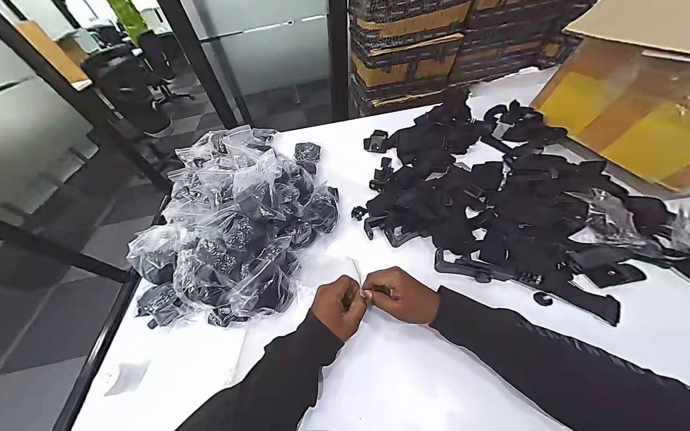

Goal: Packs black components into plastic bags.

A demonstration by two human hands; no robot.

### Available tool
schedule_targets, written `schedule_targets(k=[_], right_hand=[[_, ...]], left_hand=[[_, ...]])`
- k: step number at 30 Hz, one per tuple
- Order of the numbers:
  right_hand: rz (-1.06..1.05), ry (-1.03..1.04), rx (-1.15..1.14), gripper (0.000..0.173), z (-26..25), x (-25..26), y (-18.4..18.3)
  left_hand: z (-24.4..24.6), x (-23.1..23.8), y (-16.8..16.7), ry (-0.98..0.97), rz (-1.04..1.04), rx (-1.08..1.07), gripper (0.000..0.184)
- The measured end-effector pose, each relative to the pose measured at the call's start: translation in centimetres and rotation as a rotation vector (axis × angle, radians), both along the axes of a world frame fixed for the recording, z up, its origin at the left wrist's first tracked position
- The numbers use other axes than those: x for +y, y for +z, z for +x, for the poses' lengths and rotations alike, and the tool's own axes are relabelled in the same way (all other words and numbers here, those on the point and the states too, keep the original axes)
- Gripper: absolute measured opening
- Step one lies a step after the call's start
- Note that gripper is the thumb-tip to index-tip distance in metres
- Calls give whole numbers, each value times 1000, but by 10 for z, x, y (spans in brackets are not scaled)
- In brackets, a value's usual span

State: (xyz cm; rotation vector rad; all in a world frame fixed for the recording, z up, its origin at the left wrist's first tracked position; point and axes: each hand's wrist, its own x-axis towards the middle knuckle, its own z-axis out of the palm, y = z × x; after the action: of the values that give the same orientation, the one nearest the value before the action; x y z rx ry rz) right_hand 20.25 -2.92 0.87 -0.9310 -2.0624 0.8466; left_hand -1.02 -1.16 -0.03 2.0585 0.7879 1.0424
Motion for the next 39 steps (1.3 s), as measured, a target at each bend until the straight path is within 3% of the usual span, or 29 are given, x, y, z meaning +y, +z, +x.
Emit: schedule_targets(k=[20, 33, 39], right_hand=[[54, -37, -10, 24, -1, 0, -4], [111, -139, -7, 26, -6, -5, -1], [67, -370, 9, 25, 2, 1, 3]], left_hand=[[-4, 5, 5, -30, 30, 19, 16], [3, 2, 3, 75, 173, -48, 17], [-2, 4, 9, 219, 193, -14, 15]])
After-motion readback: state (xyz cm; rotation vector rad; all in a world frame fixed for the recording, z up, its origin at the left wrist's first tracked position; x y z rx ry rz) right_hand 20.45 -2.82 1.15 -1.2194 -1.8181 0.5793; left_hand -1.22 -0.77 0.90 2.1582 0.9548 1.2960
